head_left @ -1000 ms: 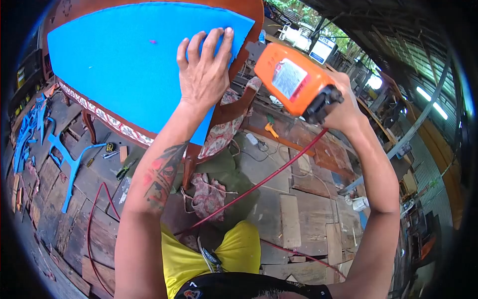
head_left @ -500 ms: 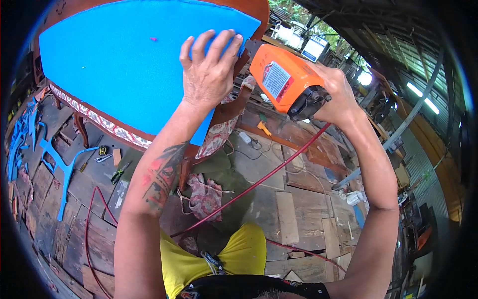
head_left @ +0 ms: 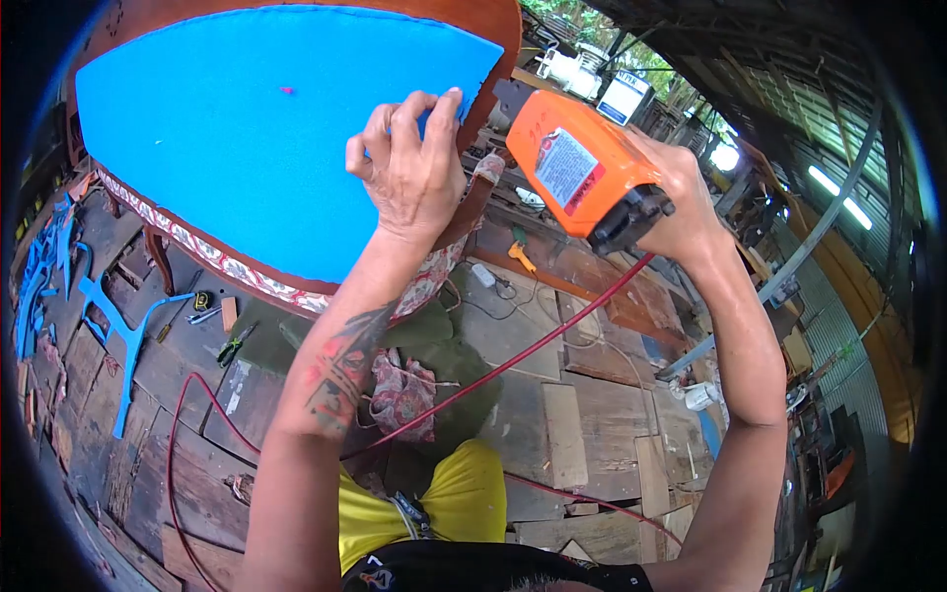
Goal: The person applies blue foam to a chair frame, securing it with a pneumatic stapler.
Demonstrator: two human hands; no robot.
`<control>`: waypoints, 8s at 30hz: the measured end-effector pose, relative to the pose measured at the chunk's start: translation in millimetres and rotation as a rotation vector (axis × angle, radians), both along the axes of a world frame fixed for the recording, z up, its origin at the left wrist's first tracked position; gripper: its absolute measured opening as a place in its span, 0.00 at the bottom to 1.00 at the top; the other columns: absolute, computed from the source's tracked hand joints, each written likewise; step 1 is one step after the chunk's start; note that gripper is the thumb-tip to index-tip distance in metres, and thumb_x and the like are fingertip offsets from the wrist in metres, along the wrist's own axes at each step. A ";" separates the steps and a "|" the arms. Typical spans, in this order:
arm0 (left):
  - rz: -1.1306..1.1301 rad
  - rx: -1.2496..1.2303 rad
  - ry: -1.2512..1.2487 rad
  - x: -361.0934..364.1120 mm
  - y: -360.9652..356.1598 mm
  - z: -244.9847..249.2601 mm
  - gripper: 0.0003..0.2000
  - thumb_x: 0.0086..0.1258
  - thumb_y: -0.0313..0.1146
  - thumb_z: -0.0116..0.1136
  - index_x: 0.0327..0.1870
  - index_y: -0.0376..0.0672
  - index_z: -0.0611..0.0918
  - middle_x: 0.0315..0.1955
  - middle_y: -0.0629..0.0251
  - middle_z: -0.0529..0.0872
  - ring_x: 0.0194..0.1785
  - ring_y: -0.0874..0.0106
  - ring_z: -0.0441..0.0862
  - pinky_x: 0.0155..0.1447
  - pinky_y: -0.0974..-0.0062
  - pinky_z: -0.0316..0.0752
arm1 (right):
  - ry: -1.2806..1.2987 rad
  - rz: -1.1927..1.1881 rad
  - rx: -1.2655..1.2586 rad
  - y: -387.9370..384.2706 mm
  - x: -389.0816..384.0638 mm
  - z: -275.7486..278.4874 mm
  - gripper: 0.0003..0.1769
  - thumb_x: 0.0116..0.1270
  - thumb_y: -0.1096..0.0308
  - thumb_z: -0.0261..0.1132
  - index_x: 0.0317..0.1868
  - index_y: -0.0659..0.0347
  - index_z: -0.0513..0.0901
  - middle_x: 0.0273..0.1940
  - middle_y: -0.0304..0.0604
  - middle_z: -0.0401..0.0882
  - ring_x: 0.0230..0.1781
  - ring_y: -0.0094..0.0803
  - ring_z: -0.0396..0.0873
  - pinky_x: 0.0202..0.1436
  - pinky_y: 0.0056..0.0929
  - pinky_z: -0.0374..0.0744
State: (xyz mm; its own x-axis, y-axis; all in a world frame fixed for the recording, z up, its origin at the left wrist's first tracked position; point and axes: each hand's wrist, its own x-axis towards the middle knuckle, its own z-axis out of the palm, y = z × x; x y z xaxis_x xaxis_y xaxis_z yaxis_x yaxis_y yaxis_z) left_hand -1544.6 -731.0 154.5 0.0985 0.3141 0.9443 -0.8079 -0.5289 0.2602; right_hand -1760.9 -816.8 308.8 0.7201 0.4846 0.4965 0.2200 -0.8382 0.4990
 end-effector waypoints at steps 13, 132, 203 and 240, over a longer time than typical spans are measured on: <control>-0.252 -0.342 0.082 -3.2 -30.7 16.7 0.11 0.69 0.34 0.68 0.50 0.61 0.89 0.45 0.80 0.84 0.56 0.69 0.73 0.64 0.61 0.52 | 0.041 0.034 -0.018 -11.9 6.6 -12.9 0.38 0.45 0.64 0.81 0.60 0.67 0.82 0.50 0.52 0.88 0.46 0.48 0.89 0.48 0.38 0.88; -0.140 0.688 -0.373 41.3 96.9 149.3 0.49 0.45 0.47 0.77 0.75 0.53 0.68 0.74 0.55 0.67 0.79 0.49 0.58 0.79 0.42 0.48 | -0.414 0.464 1.900 123.5 61.6 -140.0 0.08 0.69 0.68 0.73 0.40 0.63 0.84 0.30 0.36 0.85 0.23 0.25 0.82 0.27 0.25 0.80; -0.177 -0.272 -0.129 17.7 -10.4 30.8 0.15 0.63 0.32 0.68 0.51 0.60 0.90 0.46 0.76 0.85 0.57 0.69 0.78 0.68 0.56 0.55 | 0.066 -0.463 -0.426 79.2 40.4 37.9 0.22 0.54 0.57 0.76 0.41 0.61 0.79 0.28 0.54 0.85 0.31 0.53 0.87 0.36 0.49 0.83; -0.255 -0.070 -0.028 19.2 7.4 2.8 0.19 0.67 0.35 0.70 0.59 0.65 0.89 0.47 0.74 0.81 0.55 0.69 0.73 0.63 0.61 0.53 | -0.059 -0.194 -0.074 26.8 0.9 -39.7 0.35 0.49 0.62 0.78 0.58 0.62 0.78 0.34 0.47 0.86 0.34 0.45 0.87 0.34 0.39 0.84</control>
State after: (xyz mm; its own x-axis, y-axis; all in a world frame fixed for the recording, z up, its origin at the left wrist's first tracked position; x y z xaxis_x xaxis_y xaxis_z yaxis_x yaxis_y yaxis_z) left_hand -1525.3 -723.6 157.2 0.1570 0.3473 0.9245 -0.9200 -0.2891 0.2648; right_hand -1760.0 -790.0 269.0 0.7744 0.3765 0.5085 0.0267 -0.8224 0.5683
